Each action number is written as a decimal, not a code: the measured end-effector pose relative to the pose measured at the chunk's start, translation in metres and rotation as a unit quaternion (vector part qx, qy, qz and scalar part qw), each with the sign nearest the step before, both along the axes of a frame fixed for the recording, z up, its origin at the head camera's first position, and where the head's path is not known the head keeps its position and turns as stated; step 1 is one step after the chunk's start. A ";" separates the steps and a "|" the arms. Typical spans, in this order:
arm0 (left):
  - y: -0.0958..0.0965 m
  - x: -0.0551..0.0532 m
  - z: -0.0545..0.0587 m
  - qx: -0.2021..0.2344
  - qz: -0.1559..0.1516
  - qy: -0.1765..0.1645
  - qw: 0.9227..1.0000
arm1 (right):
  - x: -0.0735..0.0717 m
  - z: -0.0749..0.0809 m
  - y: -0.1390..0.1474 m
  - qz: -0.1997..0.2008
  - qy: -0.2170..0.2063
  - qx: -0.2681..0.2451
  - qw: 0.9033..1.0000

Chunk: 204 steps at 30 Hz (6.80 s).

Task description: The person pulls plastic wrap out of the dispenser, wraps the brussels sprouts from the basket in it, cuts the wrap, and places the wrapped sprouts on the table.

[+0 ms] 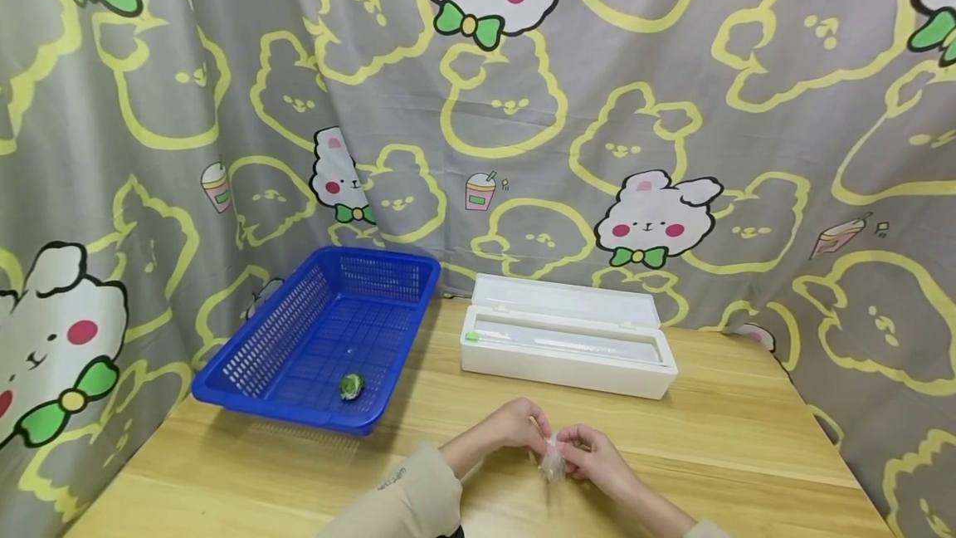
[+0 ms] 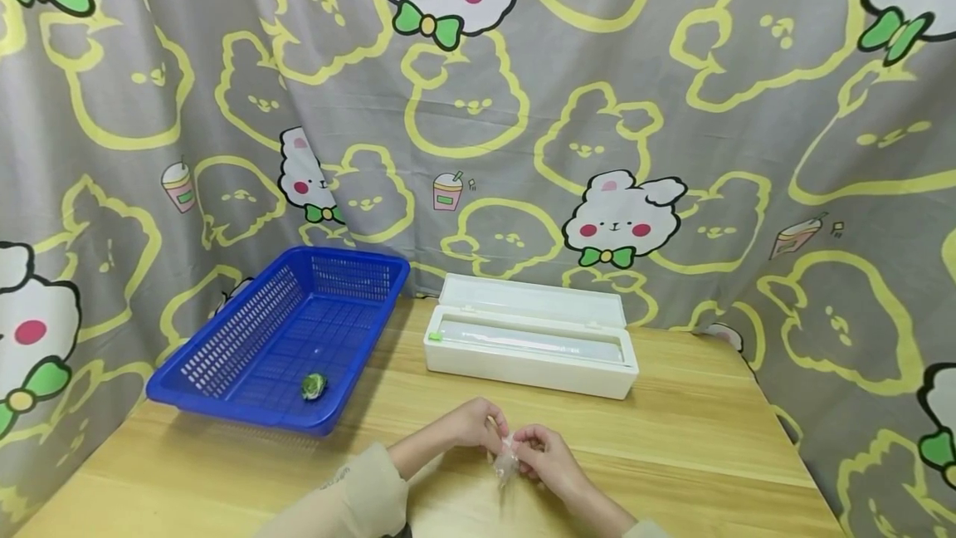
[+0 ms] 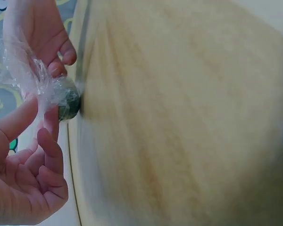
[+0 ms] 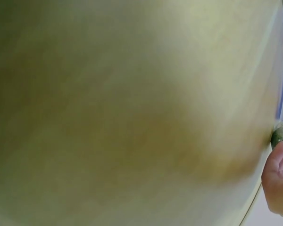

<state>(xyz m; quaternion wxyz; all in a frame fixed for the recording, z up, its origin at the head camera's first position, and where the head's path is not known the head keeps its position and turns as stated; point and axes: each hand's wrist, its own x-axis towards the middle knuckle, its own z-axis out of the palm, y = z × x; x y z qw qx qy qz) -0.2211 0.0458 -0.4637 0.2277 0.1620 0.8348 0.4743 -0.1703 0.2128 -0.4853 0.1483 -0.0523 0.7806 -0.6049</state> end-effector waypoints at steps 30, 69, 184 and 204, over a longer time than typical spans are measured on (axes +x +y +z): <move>-0.005 -0.005 0.003 -0.095 -0.153 0.187 0.966 | -0.008 0.008 0.012 0.105 0.100 0.078 0.986; 0.010 -0.003 -0.006 -0.272 -0.150 0.336 0.889 | -0.008 -0.003 -0.006 0.042 0.342 0.410 0.844; -0.004 0.030 -0.003 -0.171 -0.126 0.279 0.936 | 0.018 0.001 -0.019 0.049 0.267 0.339 0.901; -0.007 0.029 0.003 -0.167 -0.111 0.204 0.958 | 0.016 -0.002 -0.012 0.091 0.237 0.252 0.934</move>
